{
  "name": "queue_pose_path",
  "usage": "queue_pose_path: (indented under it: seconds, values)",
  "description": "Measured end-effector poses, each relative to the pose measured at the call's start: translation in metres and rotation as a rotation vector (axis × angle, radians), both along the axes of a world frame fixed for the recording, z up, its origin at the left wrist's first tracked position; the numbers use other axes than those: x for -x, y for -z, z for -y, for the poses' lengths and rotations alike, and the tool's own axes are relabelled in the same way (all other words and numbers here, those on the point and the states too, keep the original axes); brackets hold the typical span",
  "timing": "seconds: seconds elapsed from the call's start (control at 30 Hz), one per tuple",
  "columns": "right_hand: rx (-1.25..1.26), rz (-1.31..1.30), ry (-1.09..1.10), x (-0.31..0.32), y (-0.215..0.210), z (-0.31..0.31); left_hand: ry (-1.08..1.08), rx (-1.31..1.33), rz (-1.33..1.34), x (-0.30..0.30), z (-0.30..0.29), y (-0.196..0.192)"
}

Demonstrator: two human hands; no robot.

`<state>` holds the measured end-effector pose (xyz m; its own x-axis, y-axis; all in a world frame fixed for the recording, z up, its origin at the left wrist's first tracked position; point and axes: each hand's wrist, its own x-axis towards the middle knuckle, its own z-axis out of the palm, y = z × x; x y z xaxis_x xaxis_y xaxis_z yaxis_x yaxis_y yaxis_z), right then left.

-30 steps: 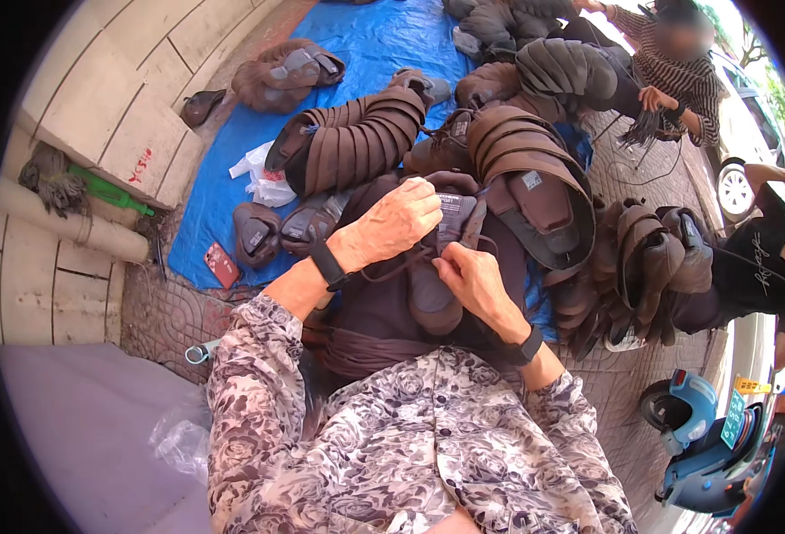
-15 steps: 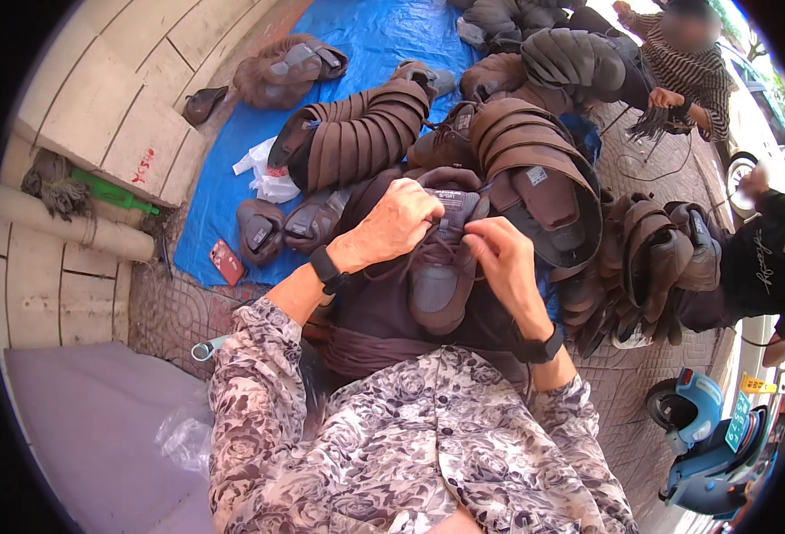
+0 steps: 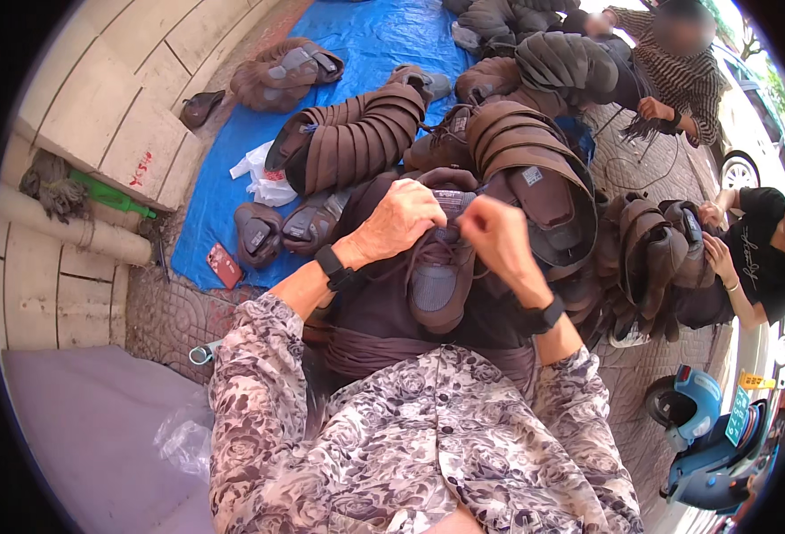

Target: The recorder is lacing brown shoes while seated outdoors with other workers.

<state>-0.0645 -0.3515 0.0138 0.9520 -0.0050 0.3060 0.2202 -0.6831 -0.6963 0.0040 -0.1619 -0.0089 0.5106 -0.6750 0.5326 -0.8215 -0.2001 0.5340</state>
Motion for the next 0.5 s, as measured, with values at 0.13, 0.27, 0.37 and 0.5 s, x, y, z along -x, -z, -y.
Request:
queue_pose_path:
  seconds: [0.13,0.27,0.37,0.5]
  values:
    - [0.244,0.289,0.339,-0.012,-0.031,0.065,0.125,-0.019,0.209,0.004,-0.002,-0.008]
    - [0.346,0.313,0.386,-0.012,-0.019,0.072,0.096,-0.034,-0.014,0.004,-0.001,-0.007]
    - [0.401,0.270,0.524,-0.010,-0.020,0.076,0.103,0.226,-0.898,0.007,-0.018,-0.012]
    - [0.197,0.052,0.492,-0.008,-0.015,0.084,0.041,1.010,-1.234,-0.016,-0.086,0.018]
